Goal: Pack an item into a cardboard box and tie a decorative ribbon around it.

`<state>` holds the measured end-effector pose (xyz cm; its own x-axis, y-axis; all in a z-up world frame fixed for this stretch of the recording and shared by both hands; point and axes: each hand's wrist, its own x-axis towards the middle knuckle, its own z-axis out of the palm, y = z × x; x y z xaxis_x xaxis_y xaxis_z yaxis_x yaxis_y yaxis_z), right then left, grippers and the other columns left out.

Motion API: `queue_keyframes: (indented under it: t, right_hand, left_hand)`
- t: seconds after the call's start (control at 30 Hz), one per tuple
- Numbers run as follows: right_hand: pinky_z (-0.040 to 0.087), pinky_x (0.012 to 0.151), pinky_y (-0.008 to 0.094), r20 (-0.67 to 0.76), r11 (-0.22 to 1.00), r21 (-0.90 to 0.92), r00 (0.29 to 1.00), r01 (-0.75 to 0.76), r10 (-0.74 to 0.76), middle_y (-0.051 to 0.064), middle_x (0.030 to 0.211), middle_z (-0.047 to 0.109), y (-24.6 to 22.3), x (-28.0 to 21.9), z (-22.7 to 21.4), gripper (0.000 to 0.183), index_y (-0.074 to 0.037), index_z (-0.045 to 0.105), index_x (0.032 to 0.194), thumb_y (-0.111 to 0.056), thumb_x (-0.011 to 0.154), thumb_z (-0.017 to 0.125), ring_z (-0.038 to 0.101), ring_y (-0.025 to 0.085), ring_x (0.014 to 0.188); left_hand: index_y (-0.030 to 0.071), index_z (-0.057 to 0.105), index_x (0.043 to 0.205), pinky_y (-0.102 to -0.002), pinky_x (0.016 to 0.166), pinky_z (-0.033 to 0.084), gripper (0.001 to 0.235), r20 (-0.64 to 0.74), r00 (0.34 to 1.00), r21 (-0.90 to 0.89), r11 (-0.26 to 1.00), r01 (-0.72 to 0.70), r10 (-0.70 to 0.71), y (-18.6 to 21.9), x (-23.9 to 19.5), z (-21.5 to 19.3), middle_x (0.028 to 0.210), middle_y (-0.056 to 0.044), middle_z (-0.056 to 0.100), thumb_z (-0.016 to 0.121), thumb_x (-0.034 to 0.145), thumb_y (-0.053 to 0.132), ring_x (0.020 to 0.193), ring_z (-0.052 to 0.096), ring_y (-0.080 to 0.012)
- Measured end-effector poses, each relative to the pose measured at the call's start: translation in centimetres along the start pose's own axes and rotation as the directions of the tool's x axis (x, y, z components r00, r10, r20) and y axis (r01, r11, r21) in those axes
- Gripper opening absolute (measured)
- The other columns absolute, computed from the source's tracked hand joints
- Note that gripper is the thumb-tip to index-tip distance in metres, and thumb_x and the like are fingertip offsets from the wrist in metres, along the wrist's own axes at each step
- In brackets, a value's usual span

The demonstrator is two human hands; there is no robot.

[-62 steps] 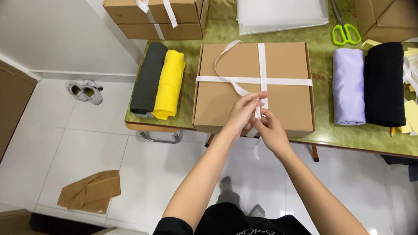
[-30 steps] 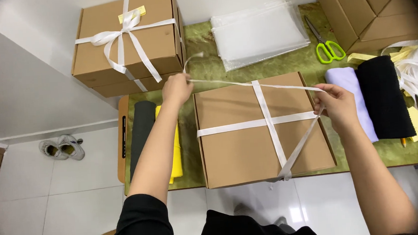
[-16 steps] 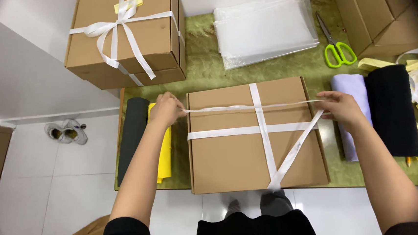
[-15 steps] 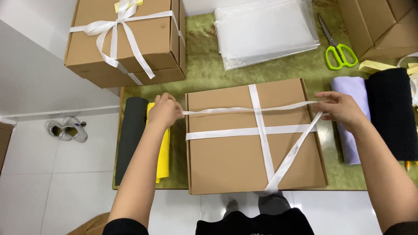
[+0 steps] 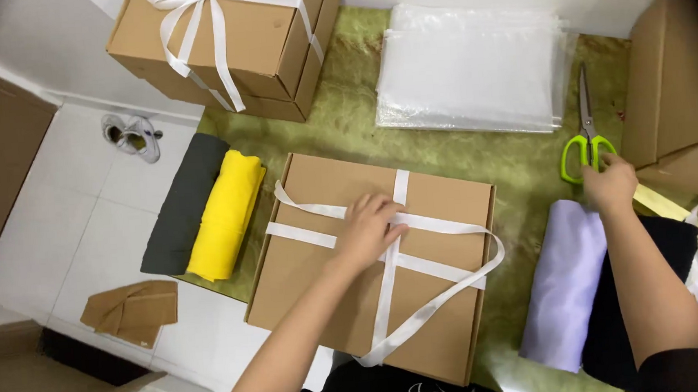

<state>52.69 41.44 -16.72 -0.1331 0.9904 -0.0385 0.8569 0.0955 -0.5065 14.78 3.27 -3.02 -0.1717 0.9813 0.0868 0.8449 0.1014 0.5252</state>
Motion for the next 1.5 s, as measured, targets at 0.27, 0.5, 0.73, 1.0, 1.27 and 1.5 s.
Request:
queue_keyframes:
  t: [0.27, 0.5, 0.73, 1.0, 1.27, 1.5]
  right_hand:
    - [0.051, 0.094, 0.054, 0.006, 0.980, -0.191, 0.998, 0.055, -0.055, 0.030, 0.120, 0.073, -0.7, 1.4, 1.0, 0.065, -0.001, 0.075, 0.131, -0.043, 0.082, 0.085, 0.063, 0.047, 0.115]
    - [0.056, 0.074, 0.050, 0.236, 0.968, -0.235, 0.961, -0.087, 0.144, 0.021, 0.081, 0.073, -1.9, 2.6, 0.3, 0.029, -0.003, 0.070, 0.088, -0.030, 0.079, 0.067, 0.073, 0.045, 0.083]
    - [0.028, 0.040, 0.028, 0.402, 0.654, 0.665, 0.911, -0.361, 0.093, 0.000, 0.064, 0.037, -11.1, -12.9, -8.9, 0.042, -0.008, 0.049, 0.101, -0.035, 0.098, 0.081, 0.039, 0.009, 0.047]
    - [0.050, 0.081, 0.050, 0.654, 0.220, 0.730, 0.566, -0.648, -0.503, 0.017, 0.138, 0.066, -19.1, -31.7, -13.2, 0.112, 0.001, 0.059, 0.142, -0.088, 0.074, 0.059, 0.067, 0.036, 0.107]
    - [0.056, 0.076, 0.043, 0.735, 0.332, 0.644, 0.439, -0.689, -0.517, 0.020, 0.136, 0.066, -19.0, -40.5, -9.9, 0.108, -0.002, 0.055, 0.145, -0.086, 0.078, 0.049, 0.071, 0.032, 0.104]
    - [0.056, 0.076, 0.043, 0.714, 0.307, 0.668, 0.467, -0.678, -0.522, 0.019, 0.134, 0.070, -21.3, -39.2, -9.0, 0.095, -0.002, 0.060, 0.142, -0.077, 0.085, 0.052, 0.070, 0.034, 0.100]
  left_hand:
    - [0.021, 0.070, 0.105, -0.046, 0.091, 0.042, 0.030, -0.166, 0.986, 0.195, 0.979, 0.062, -0.029, 3.4, 1.6, 4.4, 0.109, 0.001, 0.064, 0.084, 0.087, 0.041, 0.106, 0.056, -0.0279]
    - [0.025, 0.069, 0.089, -0.042, 0.098, 0.033, 0.014, 0.070, 0.984, 0.034, 0.986, 0.163, -0.165, 3.7, 2.7, 3.4, 0.097, 0.003, 0.073, 0.068, 0.094, 0.037, 0.104, 0.062, -0.0262]
    - [0.022, 0.077, 0.088, -0.031, 0.072, 0.042, 0.019, 0.347, 0.870, -0.314, 0.830, 0.460, -0.351, 3.9, 4.5, -2.7, 0.079, 0.006, 0.068, 0.073, 0.095, 0.040, 0.076, 0.058, -0.0128]
    - [0.018, 0.075, 0.091, -0.025, 0.070, 0.045, 0.018, 0.401, 0.816, -0.696, 0.441, 0.567, -0.416, 2.5, 4.9, -1.6, 0.081, 0.006, 0.068, 0.072, 0.097, 0.035, 0.071, 0.052, -0.0065]
    - [0.011, 0.077, 0.102, -0.021, 0.062, 0.040, 0.020, 0.373, 0.830, -0.822, 0.268, 0.503, -0.415, 1.4, 4.0, -0.9, 0.083, 0.003, 0.070, 0.072, 0.100, 0.031, 0.063, 0.043, -0.0064]
    - [0.015, 0.068, 0.090, -0.024, 0.062, 0.044, 0.027, 0.456, 0.819, -0.810, 0.219, 0.544, -0.347, 2.6, 1.8, -3.2, 0.077, 0.004, 0.057, 0.081, 0.092, 0.038, 0.058, 0.046, -0.0069]
